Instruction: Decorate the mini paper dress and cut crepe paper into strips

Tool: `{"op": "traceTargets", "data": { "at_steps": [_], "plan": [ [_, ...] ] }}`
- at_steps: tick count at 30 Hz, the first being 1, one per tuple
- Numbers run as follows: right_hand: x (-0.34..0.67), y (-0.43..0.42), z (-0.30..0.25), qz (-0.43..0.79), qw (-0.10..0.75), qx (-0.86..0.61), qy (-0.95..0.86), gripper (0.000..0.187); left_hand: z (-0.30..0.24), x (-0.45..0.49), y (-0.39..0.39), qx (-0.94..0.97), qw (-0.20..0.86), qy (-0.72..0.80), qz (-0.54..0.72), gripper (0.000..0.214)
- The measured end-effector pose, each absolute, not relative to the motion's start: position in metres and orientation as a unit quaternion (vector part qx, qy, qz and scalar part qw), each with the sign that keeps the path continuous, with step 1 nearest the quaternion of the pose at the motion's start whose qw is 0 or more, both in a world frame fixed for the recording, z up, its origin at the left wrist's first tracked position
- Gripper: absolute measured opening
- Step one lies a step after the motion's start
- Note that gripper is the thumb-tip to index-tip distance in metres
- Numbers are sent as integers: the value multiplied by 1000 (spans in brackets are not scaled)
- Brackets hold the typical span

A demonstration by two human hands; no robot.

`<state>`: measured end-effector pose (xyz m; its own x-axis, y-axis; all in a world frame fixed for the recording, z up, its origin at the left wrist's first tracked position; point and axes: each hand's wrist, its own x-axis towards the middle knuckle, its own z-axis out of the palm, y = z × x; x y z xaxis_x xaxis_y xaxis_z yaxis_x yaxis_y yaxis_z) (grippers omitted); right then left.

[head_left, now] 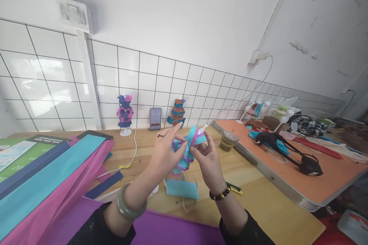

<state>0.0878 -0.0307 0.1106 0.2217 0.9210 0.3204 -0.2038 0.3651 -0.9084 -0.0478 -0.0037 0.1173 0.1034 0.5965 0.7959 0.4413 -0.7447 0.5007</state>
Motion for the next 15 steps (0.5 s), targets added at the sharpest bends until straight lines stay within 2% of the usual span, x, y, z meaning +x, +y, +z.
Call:
{"op": "traceTargets", "data": {
  "at_steps": [3,6,11,15],
  "plan": [
    [87,-29,113,445,648,-375,-491,87,122,-66,9,736,162,364,548,61],
    [85,-27,114,479,615,-333,-530,87,126,-83,17,769,254,344,475,66],
    [80,-24,113,488,576,-322,-571,86,134,-100,16,815,355,290,354,48],
    [79,-22,112,499,555,-318,-585,91,134,-104,17,804,384,314,327,43]
  ]
}}
